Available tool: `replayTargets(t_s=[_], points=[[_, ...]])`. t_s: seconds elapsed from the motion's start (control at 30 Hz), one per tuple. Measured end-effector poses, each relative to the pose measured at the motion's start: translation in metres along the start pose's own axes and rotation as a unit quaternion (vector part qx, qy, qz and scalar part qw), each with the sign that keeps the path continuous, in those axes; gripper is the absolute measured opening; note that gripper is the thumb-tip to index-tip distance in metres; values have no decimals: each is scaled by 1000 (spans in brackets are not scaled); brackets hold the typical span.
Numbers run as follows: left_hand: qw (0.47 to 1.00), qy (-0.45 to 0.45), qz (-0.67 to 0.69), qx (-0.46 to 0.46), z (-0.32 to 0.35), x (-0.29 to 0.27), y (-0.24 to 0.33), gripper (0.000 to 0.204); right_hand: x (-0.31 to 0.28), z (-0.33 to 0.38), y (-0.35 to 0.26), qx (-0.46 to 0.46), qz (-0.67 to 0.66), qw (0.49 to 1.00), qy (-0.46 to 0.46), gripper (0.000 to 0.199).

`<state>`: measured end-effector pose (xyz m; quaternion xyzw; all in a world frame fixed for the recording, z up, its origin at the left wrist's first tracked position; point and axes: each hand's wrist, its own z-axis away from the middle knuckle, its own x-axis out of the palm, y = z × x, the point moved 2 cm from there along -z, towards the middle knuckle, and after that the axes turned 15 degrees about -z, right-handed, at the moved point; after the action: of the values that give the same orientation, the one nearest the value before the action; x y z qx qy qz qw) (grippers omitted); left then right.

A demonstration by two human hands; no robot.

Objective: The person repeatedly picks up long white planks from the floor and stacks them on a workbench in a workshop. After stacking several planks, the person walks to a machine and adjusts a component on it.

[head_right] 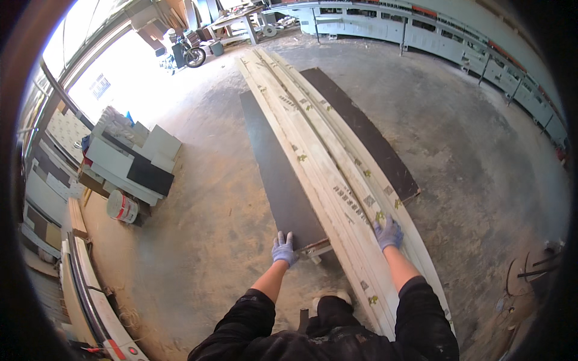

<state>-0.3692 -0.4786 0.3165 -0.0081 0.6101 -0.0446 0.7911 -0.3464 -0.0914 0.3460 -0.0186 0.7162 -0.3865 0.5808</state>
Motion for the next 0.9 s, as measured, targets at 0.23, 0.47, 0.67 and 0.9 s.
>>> replayTargets(t_s=[0.23,0.47,0.67,0.9], points=[[981,-84,86,-151,160,36,-99,93,-1,5,-4,15,-24,1000,-11,73],[841,-132,269,-451,412,130,-176,87,3,4,-4,32,6,999,-24,73],[710,-140,457,-516,538,224,-151,84,7,5,4,-7,5,1000,-12,73],[794,-142,432,-404,454,216,-211,85,4,5,-5,37,-21,998,-36,72]])
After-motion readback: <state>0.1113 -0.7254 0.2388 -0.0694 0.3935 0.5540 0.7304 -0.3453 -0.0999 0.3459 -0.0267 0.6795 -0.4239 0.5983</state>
